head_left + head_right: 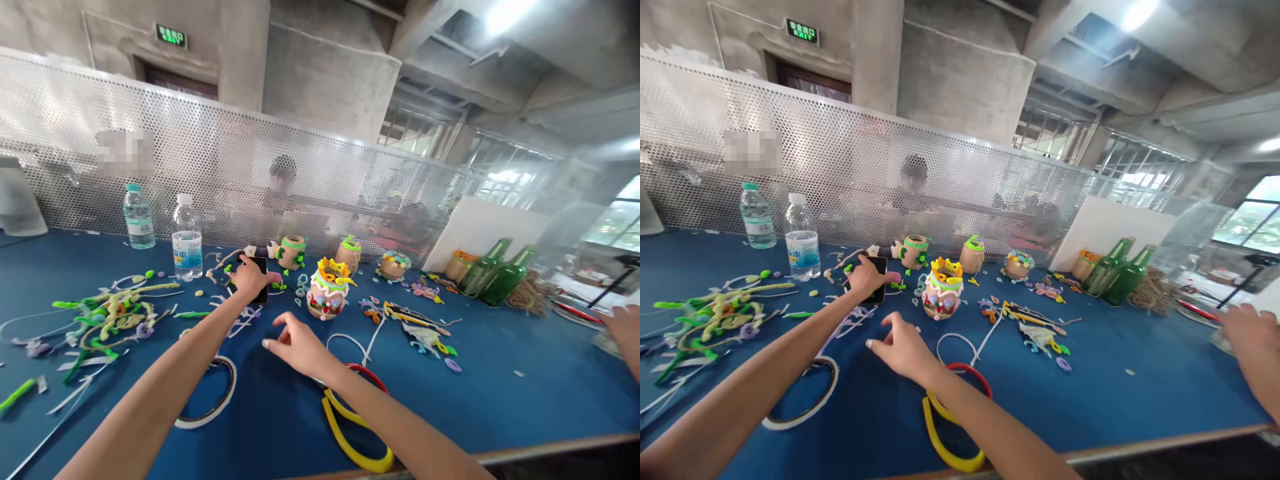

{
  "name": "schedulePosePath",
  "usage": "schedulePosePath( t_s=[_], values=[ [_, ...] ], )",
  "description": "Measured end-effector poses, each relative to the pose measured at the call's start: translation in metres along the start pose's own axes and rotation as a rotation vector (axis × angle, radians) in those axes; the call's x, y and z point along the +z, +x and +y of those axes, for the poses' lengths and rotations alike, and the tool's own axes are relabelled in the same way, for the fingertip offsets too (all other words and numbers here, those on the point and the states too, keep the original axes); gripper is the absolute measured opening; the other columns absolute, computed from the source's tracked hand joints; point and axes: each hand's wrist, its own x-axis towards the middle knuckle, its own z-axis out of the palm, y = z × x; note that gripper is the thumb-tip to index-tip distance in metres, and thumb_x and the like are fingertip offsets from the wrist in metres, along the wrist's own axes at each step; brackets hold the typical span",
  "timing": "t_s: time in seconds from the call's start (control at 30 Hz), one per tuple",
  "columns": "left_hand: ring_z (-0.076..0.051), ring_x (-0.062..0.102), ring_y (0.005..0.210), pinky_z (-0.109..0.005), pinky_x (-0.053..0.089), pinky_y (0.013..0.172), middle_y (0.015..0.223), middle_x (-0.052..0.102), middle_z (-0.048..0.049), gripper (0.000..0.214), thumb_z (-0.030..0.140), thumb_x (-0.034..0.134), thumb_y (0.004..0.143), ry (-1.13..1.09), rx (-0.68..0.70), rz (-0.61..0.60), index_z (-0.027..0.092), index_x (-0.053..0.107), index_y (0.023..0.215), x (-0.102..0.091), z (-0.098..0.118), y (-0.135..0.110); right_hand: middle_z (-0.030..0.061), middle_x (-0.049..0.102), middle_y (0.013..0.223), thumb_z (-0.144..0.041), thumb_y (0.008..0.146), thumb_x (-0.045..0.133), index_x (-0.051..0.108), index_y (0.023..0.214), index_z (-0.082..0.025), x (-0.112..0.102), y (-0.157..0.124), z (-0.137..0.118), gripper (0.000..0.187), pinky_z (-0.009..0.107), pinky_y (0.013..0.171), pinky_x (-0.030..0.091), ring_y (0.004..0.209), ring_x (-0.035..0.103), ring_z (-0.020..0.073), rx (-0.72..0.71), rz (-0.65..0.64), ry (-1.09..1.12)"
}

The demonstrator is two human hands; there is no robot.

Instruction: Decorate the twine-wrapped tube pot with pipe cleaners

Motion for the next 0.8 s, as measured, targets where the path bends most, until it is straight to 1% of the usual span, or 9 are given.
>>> schedulePosePath(
  t_s=[0.1, 0.17, 0.23, 0.27, 0.33, 0.43, 0.57, 0.7, 0.8],
  values=[
    [-0.043, 0.055, 0.111, -0.052, 0.039, 0.095, 0.113, 0.057, -0.0356, 0.125, 0.061, 0.070, 0.062, 0.062, 0.051, -0.030, -0.010, 0.004, 0.140, -0.008, -0.007, 0.002, -0.0040, 0.056, 0.068, -0.028, 0.078, 0.068, 0.048, 0.113, -0.017, 0.005, 0.032, 0.011, 0.042, 0.024, 0.058, 0.042, 0.063, 0.056, 0.0138, 0.098, 0.047, 0.075],
    [-0.043, 0.055, 0.111, -0.052, 0.042, 0.091, 0.115, 0.055, -0.0346, 0.107, 0.059, 0.061, 0.072, 0.102, 0.145, -0.048, -0.007, 0.012, 0.140, -0.020, -0.018, -0.002, -0.0046, 0.054, 0.067, -0.024, 0.079, 0.067, 0.046, 0.115, -0.016, 0.005, 0.051, 0.016, 0.042, 0.024, 0.059, 0.043, 0.063, 0.055, 0.0132, 0.133, 0.074, 0.100],
    [-0.039, 0.053, 0.114, -0.048, 0.042, 0.092, 0.123, 0.050, -0.0295, 0.080, 0.053, 0.053, 0.081, 0.132, 0.315, -0.076, 0.001, 0.028, 0.137, -0.035, -0.036, -0.012, -0.0046, 0.054, 0.066, -0.022, 0.082, 0.065, 0.046, 0.116, -0.015, 0.006, 0.069, 0.018, 0.040, 0.024, 0.059, 0.044, 0.062, 0.055, 0.0128, 0.181, 0.093, 0.128],
    [-0.035, 0.053, 0.115, -0.044, 0.043, 0.093, 0.126, 0.049, -0.0241, 0.066, 0.048, 0.052, 0.084, 0.141, 0.425, -0.103, 0.008, 0.037, 0.133, -0.042, -0.046, -0.019, -0.0040, 0.054, 0.068, -0.022, 0.083, 0.064, 0.047, 0.116, -0.015, 0.006, 0.078, 0.017, 0.037, 0.024, 0.058, 0.044, 0.063, 0.055, 0.0126, 0.212, 0.098, 0.145],
    [-0.029, 0.055, 0.111, -0.039, 0.044, 0.093, 0.120, 0.054, -0.0140, 0.041, 0.038, 0.055, 0.083, 0.154, 0.627, -0.186, 0.016, 0.053, 0.118, -0.052, -0.067, -0.034, -0.0016, 0.057, 0.074, -0.022, 0.087, 0.060, 0.050, 0.113, -0.014, 0.007, 0.094, 0.014, 0.029, 0.024, 0.059, 0.047, 0.066, 0.057, 0.0121, 0.281, 0.095, 0.177],
    [-0.025, 0.057, 0.103, -0.037, 0.046, 0.090, 0.107, 0.057, -0.0098, 0.023, 0.023, 0.053, 0.084, 0.168, 0.816, -0.268, 0.018, 0.060, 0.105, -0.058, -0.093, -0.052, 0.0036, 0.062, 0.094, -0.026, 0.091, 0.056, 0.055, 0.110, -0.013, 0.007, 0.114, 0.009, 0.023, 0.028, 0.066, 0.053, 0.076, 0.061, 0.0134, 0.376, 0.064, 0.210],
    [-0.020, 0.060, 0.090, -0.031, 0.048, 0.082, 0.096, 0.059, -0.0086, 0.024, 0.009, 0.041, 0.085, 0.182, 0.925, -0.323, 0.016, 0.062, 0.096, -0.064, -0.112, -0.054, 0.0060, 0.062, 0.104, -0.030, 0.092, 0.056, 0.058, 0.110, -0.013, 0.006, 0.130, 0.006, 0.025, 0.033, 0.071, 0.055, 0.084, 0.063, 0.0157, 0.448, 0.021, 0.218],
    [-0.022, 0.059, 0.087, -0.035, 0.047, 0.080, 0.092, 0.060, -0.0095, 0.024, 0.012, 0.041, 0.087, 0.211, 1.001, -0.341, 0.016, 0.063, 0.093, -0.077, -0.125, -0.049, 0.0042, 0.063, 0.096, -0.030, 0.091, 0.056, 0.060, 0.104, -0.013, 0.011, 0.142, 0.006, 0.021, 0.029, 0.066, 0.055, 0.077, 0.063, 0.0132, 0.467, 0.026, 0.208],
    [-0.024, 0.058, 0.089, -0.038, 0.045, 0.081, 0.094, 0.061, -0.0100, 0.025, 0.013, 0.040, 0.088, 0.225, 1.030, -0.337, 0.016, 0.064, 0.095, -0.086, -0.132, -0.047, 0.0042, 0.063, 0.097, -0.030, 0.091, 0.057, 0.060, 0.103, -0.012, 0.019, 0.151, 0.009, 0.022, 0.030, 0.068, 0.055, 0.079, 0.063, 0.0144, 0.432, 0.089, 0.223]
  ],
)
